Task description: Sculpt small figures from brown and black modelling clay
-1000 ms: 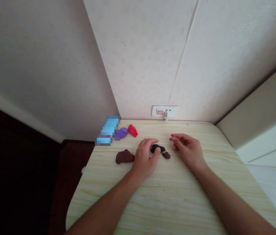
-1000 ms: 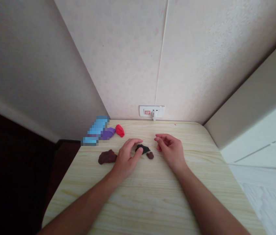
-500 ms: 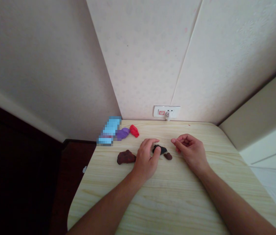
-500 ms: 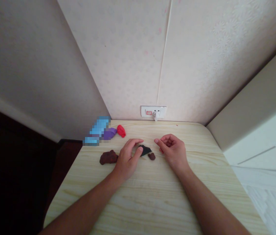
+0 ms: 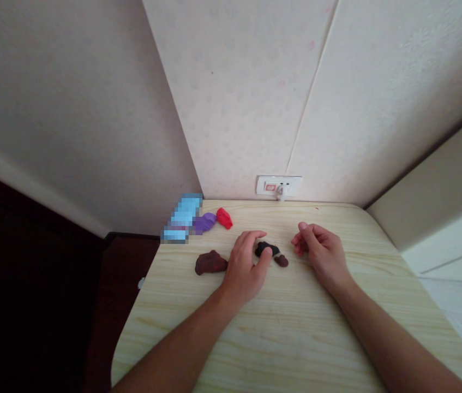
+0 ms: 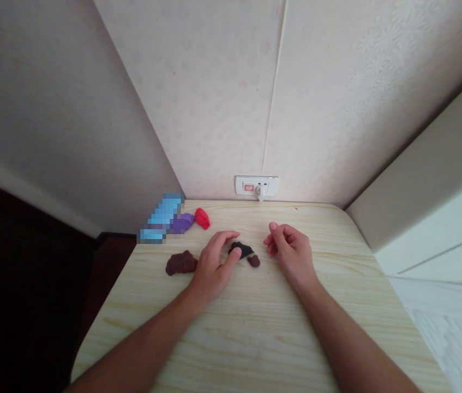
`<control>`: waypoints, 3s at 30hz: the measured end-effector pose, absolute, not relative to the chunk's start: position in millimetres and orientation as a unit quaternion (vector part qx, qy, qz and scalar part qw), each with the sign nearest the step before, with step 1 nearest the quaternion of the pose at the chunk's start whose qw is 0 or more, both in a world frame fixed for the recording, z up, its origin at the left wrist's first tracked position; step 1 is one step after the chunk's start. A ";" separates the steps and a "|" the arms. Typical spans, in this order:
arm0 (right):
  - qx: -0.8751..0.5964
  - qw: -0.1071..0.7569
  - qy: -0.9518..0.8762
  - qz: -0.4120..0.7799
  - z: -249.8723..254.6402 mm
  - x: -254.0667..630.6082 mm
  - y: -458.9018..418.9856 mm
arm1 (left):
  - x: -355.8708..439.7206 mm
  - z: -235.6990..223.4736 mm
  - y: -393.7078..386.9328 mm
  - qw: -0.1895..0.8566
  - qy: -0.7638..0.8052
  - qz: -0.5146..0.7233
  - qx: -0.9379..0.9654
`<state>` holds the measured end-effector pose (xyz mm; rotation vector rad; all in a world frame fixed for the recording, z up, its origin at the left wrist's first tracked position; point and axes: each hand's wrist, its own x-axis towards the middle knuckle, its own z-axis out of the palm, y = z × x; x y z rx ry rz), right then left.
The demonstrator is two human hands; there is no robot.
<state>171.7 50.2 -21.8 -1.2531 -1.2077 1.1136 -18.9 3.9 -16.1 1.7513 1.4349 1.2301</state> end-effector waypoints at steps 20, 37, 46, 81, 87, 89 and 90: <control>-0.514 0.533 -0.491 0.460 -18.1 169.9 49.6 | -17.4 -18.1 0.3 0.253 0.520 0.464 0.671; -0.527 0.430 -0.612 0.404 -1.9 173.5 28.1 | -15.3 -20.1 2.0 0.235 0.524 0.442 0.689; -0.559 0.437 -0.597 0.374 -14.1 172.0 32.0 | -15.8 -18.6 1.5 0.240 0.515 0.449 0.690; -0.564 0.439 -0.572 0.403 -15.1 174.0 35.0 | -19.3 -15.3 3.9 0.266 0.512 0.470 0.668; -0.570 0.438 -0.569 0.400 -16.2 174.1 34.7 | -18.6 -16.4 3.1 0.265 0.500 0.455 0.688; -0.570 0.438 -0.571 0.397 -15.8 174.2 34.2 | -18.5 -14.4 1.1 0.264 0.487 0.442 0.705; -0.569 0.438 -0.573 0.395 -15.3 174.1 34.0 | -18.6 -13.2 0.1 0.264 0.479 0.432 0.717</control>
